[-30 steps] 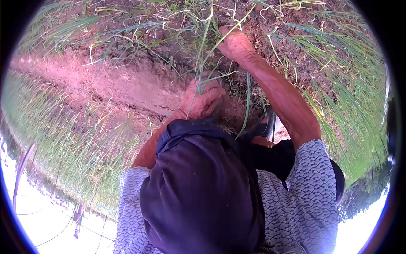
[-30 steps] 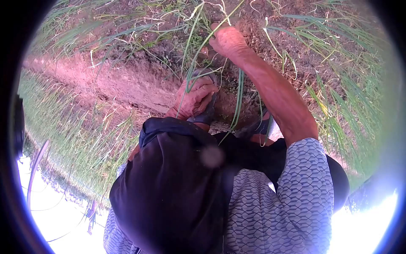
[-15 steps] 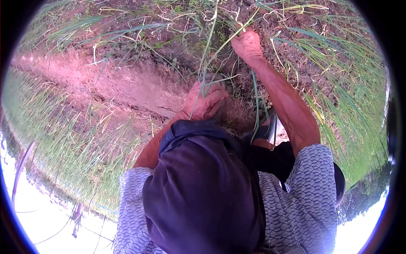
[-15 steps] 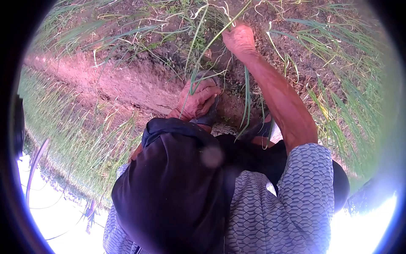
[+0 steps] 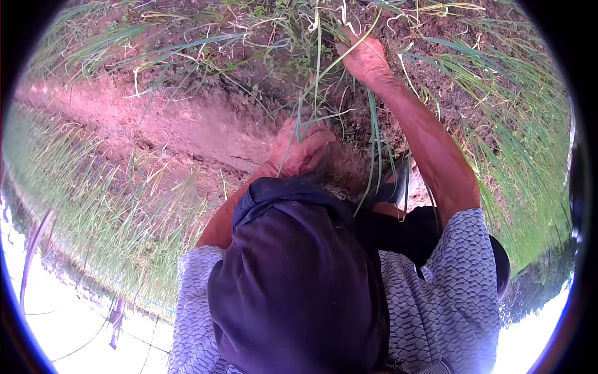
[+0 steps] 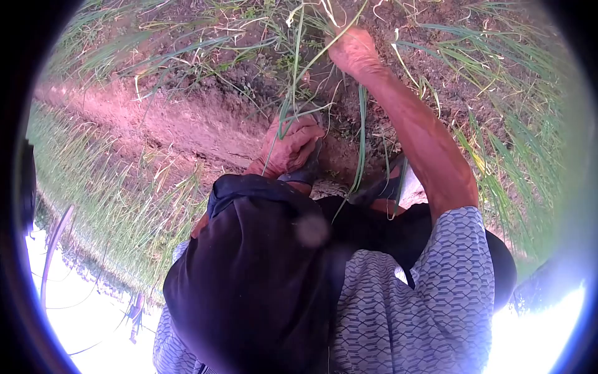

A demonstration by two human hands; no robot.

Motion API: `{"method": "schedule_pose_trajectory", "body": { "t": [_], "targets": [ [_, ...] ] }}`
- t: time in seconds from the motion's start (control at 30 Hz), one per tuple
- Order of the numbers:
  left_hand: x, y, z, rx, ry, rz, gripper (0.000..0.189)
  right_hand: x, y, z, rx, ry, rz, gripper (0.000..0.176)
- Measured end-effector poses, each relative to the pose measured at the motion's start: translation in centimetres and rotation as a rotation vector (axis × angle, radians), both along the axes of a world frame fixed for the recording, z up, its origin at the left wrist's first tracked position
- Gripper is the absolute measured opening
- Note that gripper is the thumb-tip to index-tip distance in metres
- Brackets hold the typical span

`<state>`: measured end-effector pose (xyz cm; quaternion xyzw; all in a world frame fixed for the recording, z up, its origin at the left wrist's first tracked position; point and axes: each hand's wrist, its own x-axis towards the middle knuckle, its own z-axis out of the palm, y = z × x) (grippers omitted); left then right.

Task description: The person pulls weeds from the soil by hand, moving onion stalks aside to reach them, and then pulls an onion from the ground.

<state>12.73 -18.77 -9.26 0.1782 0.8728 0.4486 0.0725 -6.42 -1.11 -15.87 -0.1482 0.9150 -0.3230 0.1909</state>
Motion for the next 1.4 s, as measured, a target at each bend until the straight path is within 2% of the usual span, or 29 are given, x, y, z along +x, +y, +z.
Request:
{"method": "schedule_pose_trajectory", "body": {
  "t": [0.17, 0.3, 0.43, 0.47, 0.57, 0.67, 0.7, 0.77, 0.8, 0.93, 1.03, 1.07, 1.17, 1.2, 1.23, 1.27, 1.3, 1.33, 1.4],
  "targets": [
    [0.2, 0.1, -0.2, 0.017, 0.006, 0.020, 0.025, 1.2, -2.1, -0.9, 0.268, 0.114, 0.207, 0.036],
    [-0.2, 0.0, -0.2, 0.023, -0.001, 0.002, 0.025, 0.5, -2.5, -0.5, 0.306, 0.084, 0.327, 0.033],
    [0.2, -0.1, 0.0, -0.007, 0.005, 0.008, 0.025, -0.4, -2.6, 0.0, 0.337, 0.102, 0.268, 0.031],
    [0.2, -0.1, 0.0, -0.014, 0.013, 0.012, 0.025, -0.5, -1.7, -0.8, 0.237, 0.204, 0.192, 0.028],
    [0.4, -0.2, -0.2, -0.021, -0.009, 0.011, 0.027, -1.2, -1.2, -0.5, 0.236, 0.077, -0.060, 0.036],
    [0.3, -0.3, -0.4, -0.023, -0.043, -0.016, 0.029, -1.1, -2.1, 0.6, 0.126, -0.264, -0.059, 0.040],
    [0.2, -0.3, -0.4, -0.022, -0.034, -0.019, 0.030, -0.7, -2.5, -0.7, 0.131, -0.239, -0.002, 0.035],
    [0.3, -0.3, -0.5, -0.021, -0.020, -0.022, 0.031, 0.5, -4.0, -0.7, 0.140, 0.006, 0.123, 0.037],
    [0.4, -0.3, -0.5, -0.028, -0.019, -0.020, 0.031, 0.8, -4.8, -1.1, 0.097, 0.081, 0.114, 0.038],
    [0.3, -0.3, -0.4, -0.029, -0.017, -0.022, 0.031, 1.8, -6.7, -2.3, 0.000, 0.196, 0.092, 0.031],
    [0.4, -0.3, -0.6, -0.014, -0.019, -0.014, 0.031, 1.2, -6.2, -2.2, 0.009, 0.141, 0.161, 0.027],
    [0.5, -0.3, -0.7, -0.007, -0.021, -0.011, 0.030, 0.9, -5.9, -3.7, -0.049, 0.160, 0.107, 0.025],
    [0.3, -0.3, -0.1, -0.055, -0.021, -0.008, 0.030, 0.8, -3.7, -4.4, -0.448, -0.173, -0.227, 0.037],
    [0.5, -0.2, 0.1, -0.059, -0.038, -0.007, 0.030, -0.1, -2.4, -1.5, -0.107, -0.210, -0.208, 0.043],
    [0.4, -0.3, 0.1, -0.066, -0.048, -0.012, 0.030, -1.0, -2.2, 3.3, -0.150, -0.474, -0.248, 0.047],
    [0.2, -0.4, 0.1, -0.073, -0.055, -0.023, 0.030, -0.8, -0.9, 0.2, -0.142, -0.359, -0.254, 0.044],
    [0.1, -0.4, -0.1, -0.056, -0.045, -0.026, 0.030, -0.8, -1.0, 0.1, -0.132, -0.243, -0.260, 0.041],
    [0.3, -0.4, -0.5, -0.039, -0.035, -0.025, 0.030, -0.4, -0.2, 0.5, -0.169, -0.264, -0.293, 0.045],
    [0.4, -0.3, -0.6, -0.028, -0.028, -0.010, 0.029, -0.7, 0.2, 0.6, -0.105, -0.407, -0.160, 0.043]
  ]
}}
